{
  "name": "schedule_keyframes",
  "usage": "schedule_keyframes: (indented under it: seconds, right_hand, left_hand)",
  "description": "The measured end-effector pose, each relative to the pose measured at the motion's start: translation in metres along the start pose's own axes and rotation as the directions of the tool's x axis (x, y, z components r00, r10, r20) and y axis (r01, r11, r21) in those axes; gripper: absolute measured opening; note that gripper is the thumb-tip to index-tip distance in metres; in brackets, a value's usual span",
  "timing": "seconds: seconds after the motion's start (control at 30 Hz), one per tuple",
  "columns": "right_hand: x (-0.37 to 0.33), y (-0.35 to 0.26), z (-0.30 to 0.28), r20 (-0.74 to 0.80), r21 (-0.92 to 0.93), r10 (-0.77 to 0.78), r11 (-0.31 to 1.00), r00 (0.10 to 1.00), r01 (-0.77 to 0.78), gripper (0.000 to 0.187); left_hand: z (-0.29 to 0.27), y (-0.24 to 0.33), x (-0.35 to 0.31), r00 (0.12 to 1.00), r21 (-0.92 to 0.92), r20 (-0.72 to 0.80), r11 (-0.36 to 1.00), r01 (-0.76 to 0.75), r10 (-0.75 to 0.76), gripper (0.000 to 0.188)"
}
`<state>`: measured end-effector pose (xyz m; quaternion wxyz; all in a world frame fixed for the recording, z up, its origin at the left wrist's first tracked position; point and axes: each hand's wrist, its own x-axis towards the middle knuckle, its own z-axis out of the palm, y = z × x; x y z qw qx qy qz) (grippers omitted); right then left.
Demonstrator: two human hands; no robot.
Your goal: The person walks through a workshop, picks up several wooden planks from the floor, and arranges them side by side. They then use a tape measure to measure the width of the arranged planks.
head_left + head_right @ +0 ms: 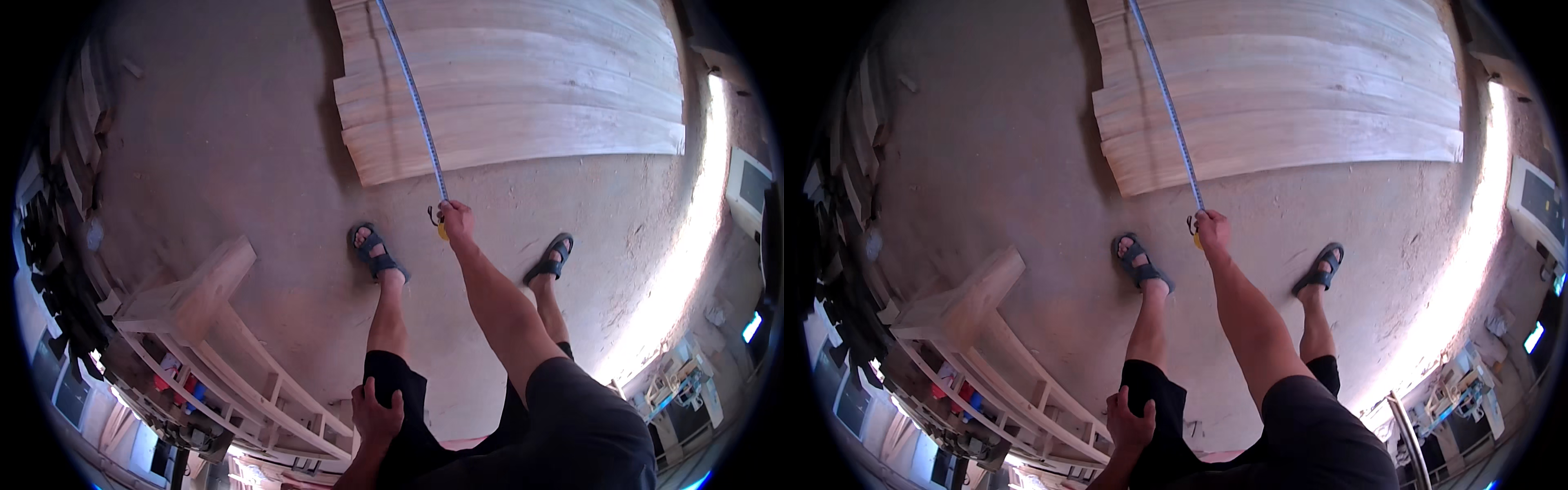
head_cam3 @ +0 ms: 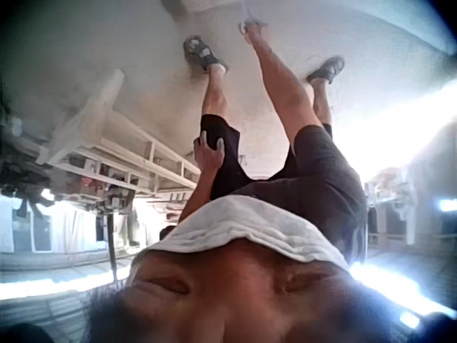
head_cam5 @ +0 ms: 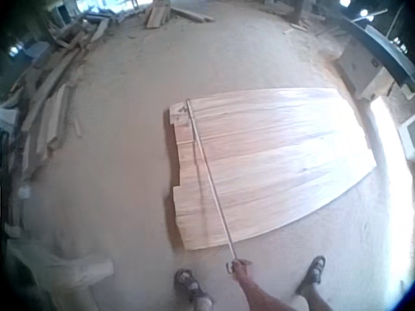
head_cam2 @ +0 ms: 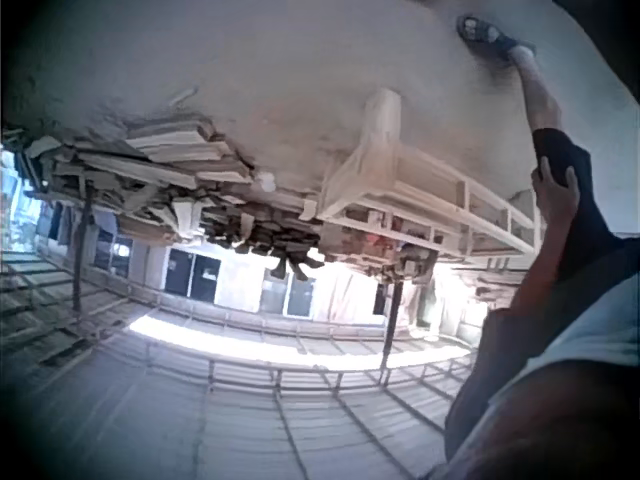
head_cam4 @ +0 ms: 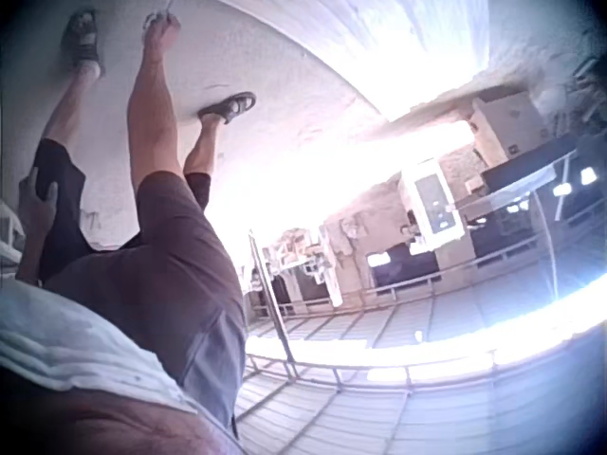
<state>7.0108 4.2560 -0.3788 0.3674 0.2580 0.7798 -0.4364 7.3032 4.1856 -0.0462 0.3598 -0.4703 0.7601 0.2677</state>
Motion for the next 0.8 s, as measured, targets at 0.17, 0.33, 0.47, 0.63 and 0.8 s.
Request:
schedule_keyframes:
  seconds: [0.17, 0.33, 0.47, 0.63, 0.8]
  right_hand:
    - [0.008, 0.020, 0.041, 0.048, 0.057, 0.113, 0.992, 0.992, -0.116, 0.021]
    - [0.017, 0.033, 0.060, -0.021, -0.114, 0.039, 0.993, 0.999, -0.041, 0.023]
    - [0.028, 0.045, 0.066, -0.023, -0.169, 0.003, 0.986, 1.000, -0.007, 0.025]
    - [0.043, 0.055, 0.067, -0.017, -0.152, -0.013, 0.988, 1.000, 0.010, 0.025]
    - [0.047, 0.056, 0.069, -0.004, -0.138, -0.008, 0.990, 1.000, 0.008, 0.026]
  left_hand:
    - [0.000, -0.009, 0.009, 0.999, -0.054, 0.028, 0.998, 0.022, -0.020, 0.062]
    - [0.004, -0.019, 0.008, 0.998, -0.076, 0.049, 0.996, 0.035, -0.031, 0.062]
    - [0.002, -0.019, 0.011, 0.999, -0.076, 0.034, 0.997, 0.029, -0.026, 0.061]
    - [0.000, -0.017, 0.015, 0.998, -0.071, 0.041, 0.997, 0.043, -0.040, 0.061]
    - [0.000, -0.014, 0.016, 0.997, -0.063, 0.056, 0.996, 0.064, -0.060, 0.063]
